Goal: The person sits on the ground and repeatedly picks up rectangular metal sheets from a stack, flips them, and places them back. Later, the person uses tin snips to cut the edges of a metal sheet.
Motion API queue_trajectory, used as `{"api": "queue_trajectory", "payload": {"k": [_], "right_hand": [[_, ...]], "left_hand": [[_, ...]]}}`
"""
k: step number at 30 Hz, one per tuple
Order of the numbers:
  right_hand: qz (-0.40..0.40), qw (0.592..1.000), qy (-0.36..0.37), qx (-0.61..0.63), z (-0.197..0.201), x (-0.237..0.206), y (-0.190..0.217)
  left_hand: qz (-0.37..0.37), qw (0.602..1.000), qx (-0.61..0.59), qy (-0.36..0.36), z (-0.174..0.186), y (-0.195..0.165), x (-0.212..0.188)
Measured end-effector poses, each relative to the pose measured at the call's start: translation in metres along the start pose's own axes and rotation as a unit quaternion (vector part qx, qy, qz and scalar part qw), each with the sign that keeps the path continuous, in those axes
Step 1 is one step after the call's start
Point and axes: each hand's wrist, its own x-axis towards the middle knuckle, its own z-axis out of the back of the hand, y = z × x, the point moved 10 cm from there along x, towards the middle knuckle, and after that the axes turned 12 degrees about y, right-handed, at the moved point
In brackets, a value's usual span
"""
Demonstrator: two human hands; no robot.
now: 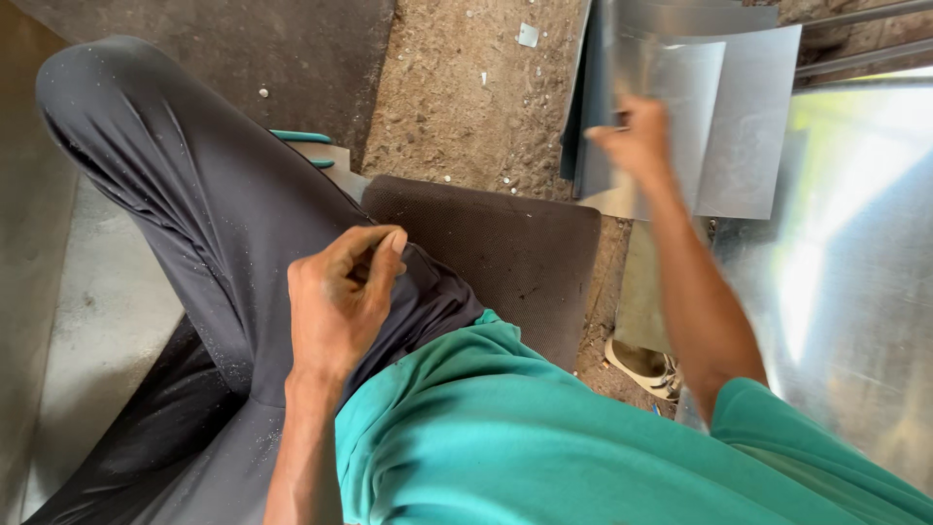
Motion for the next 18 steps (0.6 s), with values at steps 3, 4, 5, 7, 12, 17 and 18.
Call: {"api": "queue_trajectory", "payload": {"k": [3, 4, 5, 7, 12, 17, 18], "right_hand": [[-0.047, 0.999, -0.026, -0.012, 0.054, -0.003, -0.037], [-0.047, 0.998, -0.049, 0.016, 0.070, -0.003, -0.047], [-0.040, 0.997, -0.067, -0.015, 0.081, -0.001, -0.051], [-0.026, 0.991, -0.100, -0.080, 0.091, 0.002, -0.057], [0.012, 0.953, -0.196, -0.233, 0.069, 0.002, -0.036], [-0.159, 0.977, 0.006, -0.140, 0.009, 0.012, -0.054], [-0.187, 0.974, 0.028, -0.125, 0.000, 0.010, -0.056]], "left_hand": [[0.031, 0.999, -0.033, -0.027, 0.003, 0.012, -0.006], [0.046, 0.997, -0.050, -0.035, 0.004, 0.019, -0.008], [0.061, 0.995, -0.067, -0.043, 0.004, 0.026, -0.010], [0.063, 0.993, -0.086, -0.047, 0.002, 0.035, -0.012], [0.074, 0.994, -0.067, -0.042, 0.002, 0.046, -0.017], [0.101, 0.992, -0.056, -0.055, 0.015, 0.054, -0.026], [0.101, 0.991, -0.057, -0.058, 0.017, 0.055, -0.026]]}}
